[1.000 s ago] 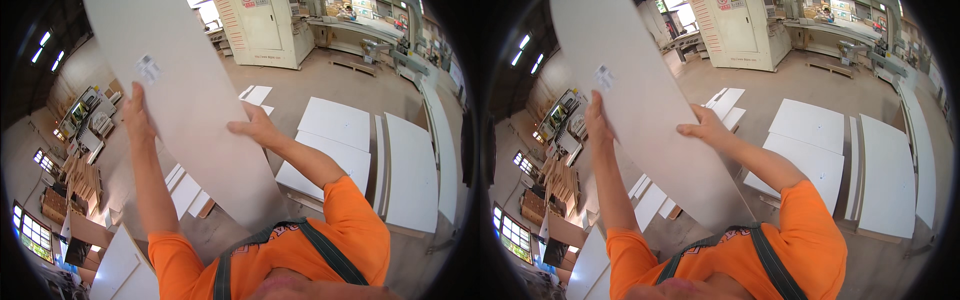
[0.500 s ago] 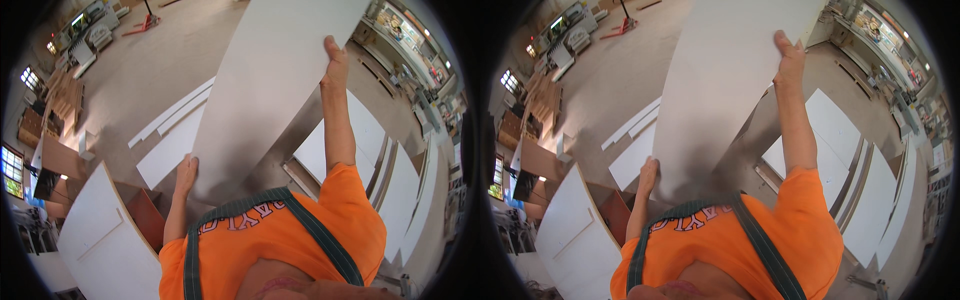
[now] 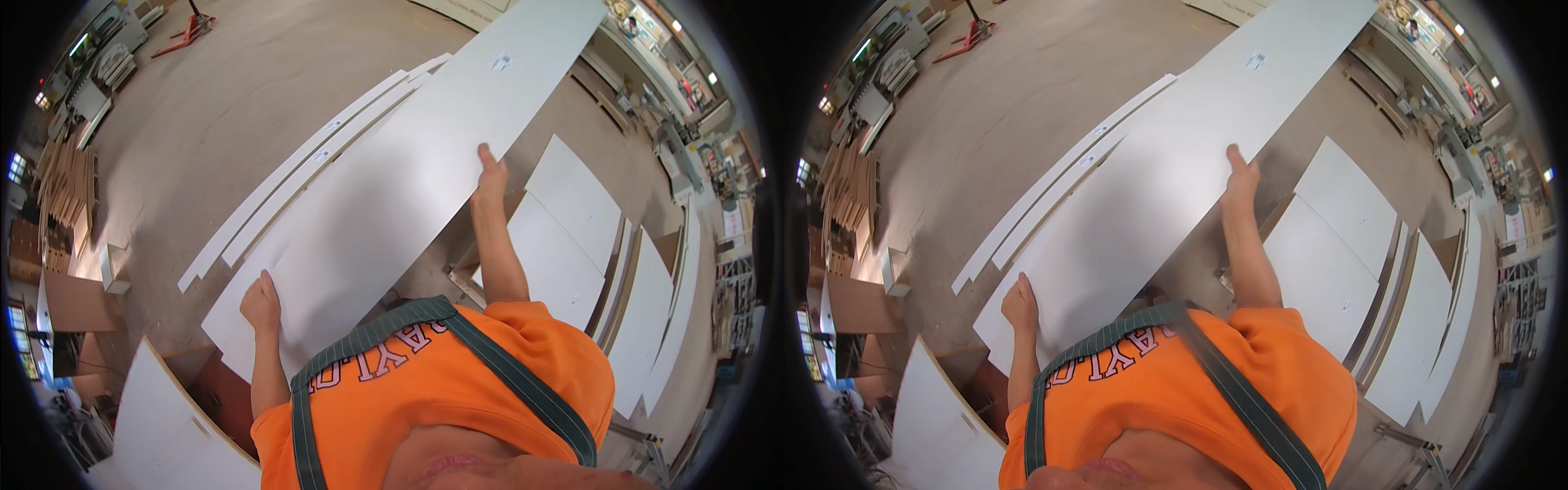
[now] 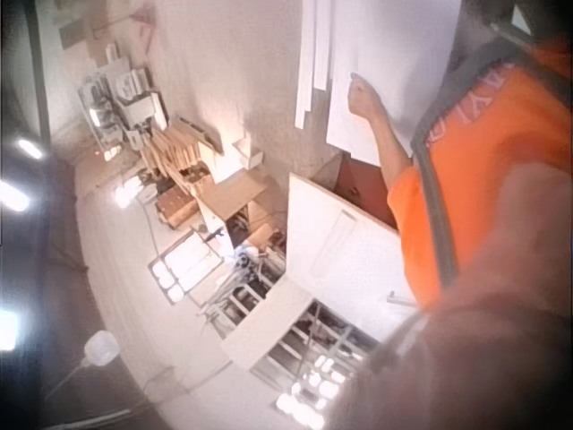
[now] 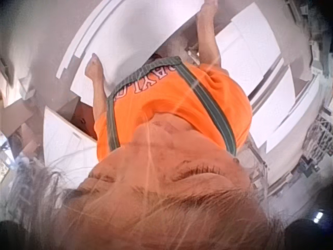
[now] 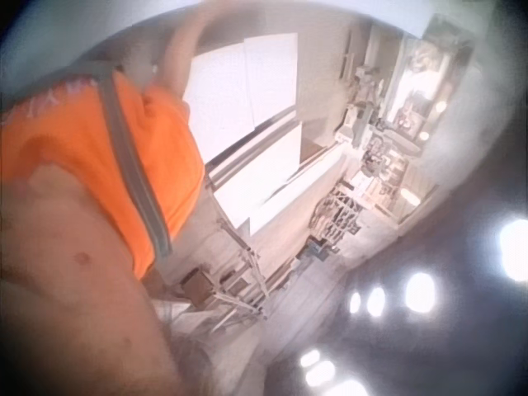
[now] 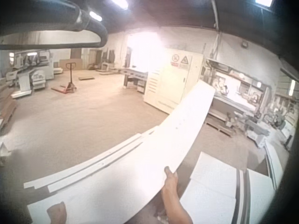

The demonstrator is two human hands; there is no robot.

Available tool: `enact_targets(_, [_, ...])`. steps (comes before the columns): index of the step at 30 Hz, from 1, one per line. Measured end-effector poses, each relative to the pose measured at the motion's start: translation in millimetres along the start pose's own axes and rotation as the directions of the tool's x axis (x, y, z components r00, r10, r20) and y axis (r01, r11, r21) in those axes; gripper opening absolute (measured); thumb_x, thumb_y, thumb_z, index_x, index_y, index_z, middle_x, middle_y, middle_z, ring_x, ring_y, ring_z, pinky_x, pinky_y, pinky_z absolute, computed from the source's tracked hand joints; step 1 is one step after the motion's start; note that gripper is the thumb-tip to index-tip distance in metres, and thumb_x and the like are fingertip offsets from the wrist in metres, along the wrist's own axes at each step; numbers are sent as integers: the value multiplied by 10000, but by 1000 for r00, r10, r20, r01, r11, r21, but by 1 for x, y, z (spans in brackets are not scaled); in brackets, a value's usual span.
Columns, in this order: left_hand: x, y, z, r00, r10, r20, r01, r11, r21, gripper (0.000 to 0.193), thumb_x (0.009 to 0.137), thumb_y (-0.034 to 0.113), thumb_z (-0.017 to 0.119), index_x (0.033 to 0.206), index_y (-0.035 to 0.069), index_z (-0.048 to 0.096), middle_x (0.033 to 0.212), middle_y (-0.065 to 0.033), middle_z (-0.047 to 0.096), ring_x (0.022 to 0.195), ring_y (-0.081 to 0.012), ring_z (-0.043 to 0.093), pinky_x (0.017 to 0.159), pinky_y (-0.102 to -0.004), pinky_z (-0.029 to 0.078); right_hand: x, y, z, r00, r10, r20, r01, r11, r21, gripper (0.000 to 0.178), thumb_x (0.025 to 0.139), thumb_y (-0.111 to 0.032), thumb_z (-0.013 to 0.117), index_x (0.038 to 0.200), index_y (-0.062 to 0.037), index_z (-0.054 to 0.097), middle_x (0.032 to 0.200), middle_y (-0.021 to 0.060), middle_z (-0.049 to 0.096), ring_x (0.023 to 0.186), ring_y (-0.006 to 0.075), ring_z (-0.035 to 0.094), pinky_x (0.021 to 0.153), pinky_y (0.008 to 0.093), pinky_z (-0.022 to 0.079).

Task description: The person repeatedly picks up white rectangular panels from a conveyor and stacks them on a table. They handle the panels one at a time, aligning them before placing them down.

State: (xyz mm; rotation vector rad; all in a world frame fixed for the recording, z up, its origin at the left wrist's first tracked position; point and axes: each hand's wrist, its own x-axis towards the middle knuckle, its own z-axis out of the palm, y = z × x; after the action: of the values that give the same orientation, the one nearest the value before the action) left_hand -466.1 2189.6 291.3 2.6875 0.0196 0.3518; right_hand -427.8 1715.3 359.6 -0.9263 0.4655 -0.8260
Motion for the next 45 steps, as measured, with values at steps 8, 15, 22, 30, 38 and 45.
enact_targets(8, [23,-44,46,910,-181,374,75,957,279,633,987,452,278,803,24,708,792,-224,666,755,-423,635,712,-509,483,15,134,-43,925,333,-183,-353,931,-94,529,840,-69,679,1284,76,431,1173,180,577,1039,281,587,883,405,500])
enact_targets(15, [49,-91,75,879,-226,420,92,944,317,668,984,483,249,849,26,718,817,-222,675,770,-426,639,729,-519,489,6,222,-30,870,457,-187,-471,882,-36,500,846,-69,670,1277,41,443,1165,162,589,1026,277,595,896,403,496])
enact_targets(22, [68,-127,108,894,-218,391,94,945,312,647,987,480,278,833,26,712,801,-222,672,749,-417,639,681,-516,492,17,282,-20,839,521,-157,-532,846,-41,519,850,-93,669,1286,52,428,1212,171,560,1027,286,595,869,415,513])
enact_targets(30, [104,-136,112,961,-31,275,-73,929,362,306,904,297,543,912,20,672,1006,-208,651,920,-379,613,770,-499,472,60,277,-9,563,780,-274,-641,202,-741,587,918,-493,497,1071,69,573,906,223,652,720,314,682,605,412,561])
enact_targets(38, [28,-84,107,959,227,171,-238,970,52,377,768,161,628,1102,-12,609,1314,-234,500,1236,-384,458,1028,-486,366,110,294,-44,523,820,-231,-600,163,-783,656,905,-521,525,1338,-36,440,964,262,640,751,372,678,645,430,578])
enact_targets(45, [-162,-14,42,947,-321,-29,323,944,70,308,767,142,628,1040,3,597,1241,-232,536,1157,-407,496,979,-462,410,175,378,-62,269,639,721,959,-104,-265,761,691,-452,779,1264,-5,551,1248,214,580,1177,341,544,1012,438,430])
